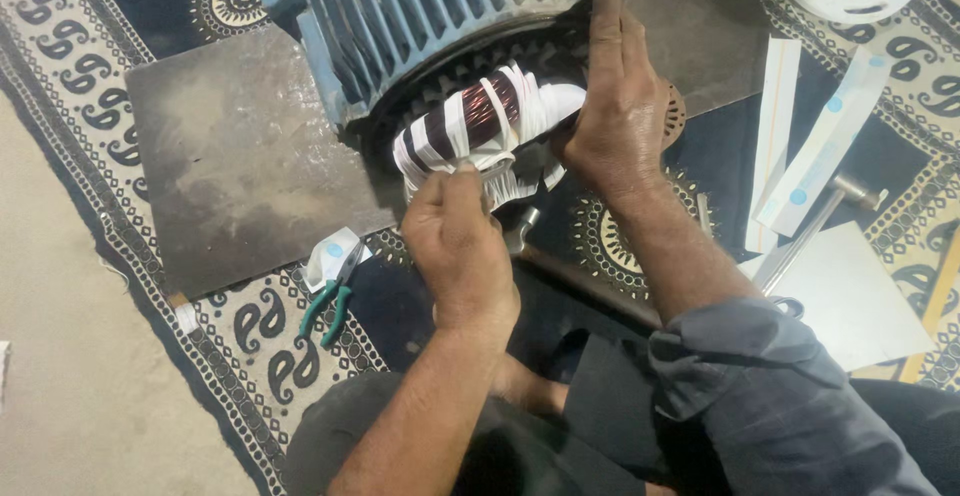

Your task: The person sits on the floor working on an electric motor stator, inserting white insulation strips into the slots between the copper windings by hand and using a hammer and mallet to tap and seat the wedges. They work around the stator, adjusting the strips and pressing them into place one slot at a time.

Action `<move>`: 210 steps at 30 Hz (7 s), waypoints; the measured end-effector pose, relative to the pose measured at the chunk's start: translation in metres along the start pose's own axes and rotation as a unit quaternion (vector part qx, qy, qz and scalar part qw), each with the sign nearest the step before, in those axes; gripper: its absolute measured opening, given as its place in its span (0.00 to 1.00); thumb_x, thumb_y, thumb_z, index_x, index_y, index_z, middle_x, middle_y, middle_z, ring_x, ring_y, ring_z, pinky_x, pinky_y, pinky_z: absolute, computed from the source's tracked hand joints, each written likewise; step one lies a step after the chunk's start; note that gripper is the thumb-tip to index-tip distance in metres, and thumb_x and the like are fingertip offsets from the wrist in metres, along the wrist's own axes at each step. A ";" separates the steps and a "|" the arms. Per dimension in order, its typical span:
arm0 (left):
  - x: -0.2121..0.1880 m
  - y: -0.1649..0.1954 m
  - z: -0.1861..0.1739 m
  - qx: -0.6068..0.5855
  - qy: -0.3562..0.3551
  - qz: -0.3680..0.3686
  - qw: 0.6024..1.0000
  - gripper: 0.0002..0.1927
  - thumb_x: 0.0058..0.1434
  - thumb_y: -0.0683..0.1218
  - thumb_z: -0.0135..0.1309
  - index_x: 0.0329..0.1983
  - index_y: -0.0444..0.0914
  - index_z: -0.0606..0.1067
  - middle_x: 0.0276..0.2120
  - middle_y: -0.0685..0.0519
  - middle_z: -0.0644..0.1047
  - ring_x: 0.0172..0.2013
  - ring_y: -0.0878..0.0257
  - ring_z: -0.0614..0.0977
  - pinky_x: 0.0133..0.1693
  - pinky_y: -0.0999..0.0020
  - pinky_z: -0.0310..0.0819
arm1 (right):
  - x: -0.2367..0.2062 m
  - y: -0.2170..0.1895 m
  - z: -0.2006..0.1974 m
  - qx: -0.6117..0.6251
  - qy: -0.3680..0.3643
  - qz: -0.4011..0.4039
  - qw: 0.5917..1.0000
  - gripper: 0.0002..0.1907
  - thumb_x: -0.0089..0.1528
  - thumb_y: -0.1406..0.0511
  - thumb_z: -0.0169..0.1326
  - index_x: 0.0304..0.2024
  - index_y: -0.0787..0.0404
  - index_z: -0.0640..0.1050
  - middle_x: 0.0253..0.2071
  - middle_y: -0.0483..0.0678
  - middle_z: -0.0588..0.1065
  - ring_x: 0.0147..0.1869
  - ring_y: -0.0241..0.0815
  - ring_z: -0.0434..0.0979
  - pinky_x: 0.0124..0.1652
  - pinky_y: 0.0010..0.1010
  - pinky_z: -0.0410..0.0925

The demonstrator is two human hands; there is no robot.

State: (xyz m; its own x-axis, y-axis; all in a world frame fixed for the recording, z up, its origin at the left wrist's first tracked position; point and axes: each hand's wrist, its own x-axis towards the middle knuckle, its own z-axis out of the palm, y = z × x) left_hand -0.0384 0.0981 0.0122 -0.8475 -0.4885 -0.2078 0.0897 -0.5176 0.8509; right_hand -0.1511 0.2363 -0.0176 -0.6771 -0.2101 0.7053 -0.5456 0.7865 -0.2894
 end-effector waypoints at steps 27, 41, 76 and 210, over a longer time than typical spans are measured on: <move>0.118 0.046 -0.087 0.237 -0.102 0.168 0.951 0.15 0.60 0.41 0.53 0.18 0.37 0.68 0.18 0.60 0.68 0.19 0.72 0.65 0.23 0.70 0.50 | -0.190 0.003 -0.032 -0.142 -0.457 0.117 0.870 0.20 0.53 0.60 0.60 0.42 0.67 0.79 0.38 0.58 0.78 0.43 0.55 0.81 0.41 0.43 0.76; 0.142 0.042 -0.098 0.281 -0.159 0.209 0.923 0.15 0.56 0.41 0.50 0.14 0.34 0.69 0.15 0.61 0.68 0.18 0.73 0.65 0.21 0.69 0.52 | -0.030 -0.048 -0.084 0.088 -0.372 -0.304 0.873 0.21 0.69 0.47 0.47 0.41 0.57 0.73 0.31 0.47 0.75 0.33 0.46 0.78 0.33 0.38 0.72; 0.170 0.041 -0.103 0.283 -0.249 0.253 0.891 0.17 0.56 0.46 0.53 0.13 0.37 0.70 0.10 0.59 0.65 0.14 0.71 0.64 0.18 0.65 0.55 | -0.062 -0.164 -0.076 0.155 -0.364 -0.065 0.916 0.24 0.63 0.50 0.52 0.45 0.66 0.75 0.32 0.58 0.77 0.33 0.58 0.79 0.31 0.44 0.70; 0.148 0.041 -0.105 0.027 -0.197 0.124 0.972 0.16 0.58 0.39 0.47 0.16 0.44 0.62 0.17 0.58 0.62 0.18 0.66 0.63 0.22 0.62 0.60 | -0.082 -0.042 -0.071 0.057 -0.497 -0.090 0.861 0.23 0.58 0.49 0.60 0.40 0.59 0.73 0.30 0.55 0.77 0.33 0.58 0.79 0.31 0.47 0.71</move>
State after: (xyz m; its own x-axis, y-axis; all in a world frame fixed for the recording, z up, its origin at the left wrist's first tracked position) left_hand -0.1050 -0.0695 -0.0342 -0.9388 -0.2816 0.1986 0.2984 -0.3762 0.8772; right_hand -0.0376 0.2623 -0.0171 -0.6334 -0.7609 -0.1412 -0.6930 0.6389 -0.3340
